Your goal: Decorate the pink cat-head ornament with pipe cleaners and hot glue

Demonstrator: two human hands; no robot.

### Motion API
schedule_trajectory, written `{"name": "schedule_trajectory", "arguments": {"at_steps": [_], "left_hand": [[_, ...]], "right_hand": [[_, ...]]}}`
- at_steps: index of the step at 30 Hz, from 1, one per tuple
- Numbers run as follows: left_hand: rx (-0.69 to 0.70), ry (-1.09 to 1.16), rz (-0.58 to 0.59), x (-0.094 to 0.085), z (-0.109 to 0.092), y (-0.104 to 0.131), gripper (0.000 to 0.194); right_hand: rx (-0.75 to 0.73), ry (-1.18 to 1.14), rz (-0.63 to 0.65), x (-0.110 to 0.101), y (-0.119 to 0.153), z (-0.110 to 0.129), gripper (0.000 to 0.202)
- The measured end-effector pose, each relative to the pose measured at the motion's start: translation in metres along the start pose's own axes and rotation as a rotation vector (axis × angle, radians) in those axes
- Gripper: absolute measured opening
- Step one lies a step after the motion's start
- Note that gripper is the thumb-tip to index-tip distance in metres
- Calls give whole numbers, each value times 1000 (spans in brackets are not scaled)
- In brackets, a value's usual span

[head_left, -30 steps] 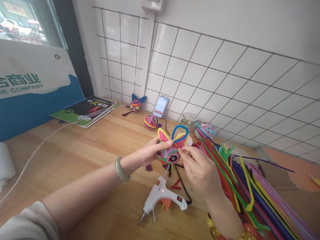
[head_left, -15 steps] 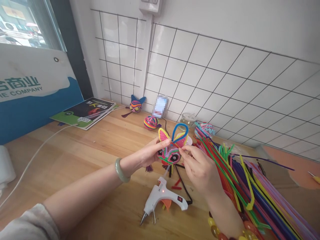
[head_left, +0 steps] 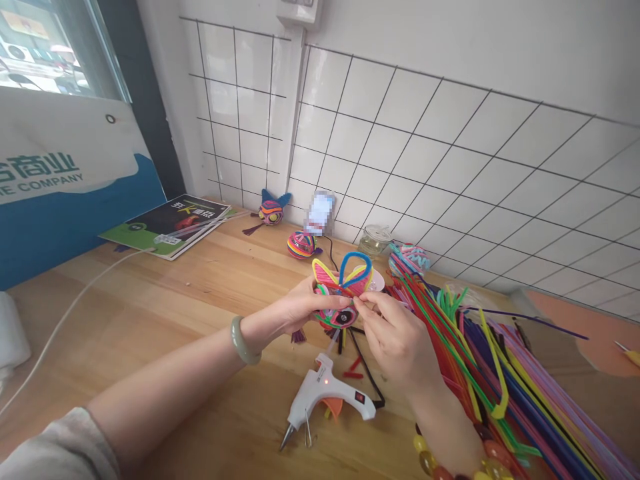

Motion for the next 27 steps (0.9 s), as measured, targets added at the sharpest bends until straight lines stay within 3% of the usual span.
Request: {"name": "schedule_trajectory", "arguments": {"at_steps": [22,27], "left_hand": [[64,9,-6,2,-9,0,39],[75,29,37,7,-13,1,36]], "right_hand": [[-2,-37,2,-1,0,1,22],[3,-36,-5,-2,-1,1,22]]}}
Point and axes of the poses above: each hand's wrist, its own y-axis away from the middle knuckle, its own x-axis out of the palm, z = x × y, the point moved 10 cm from there along -y, towards the middle knuckle, and after that the axes turned 7 degrees about -y, right-handed, at the moved point
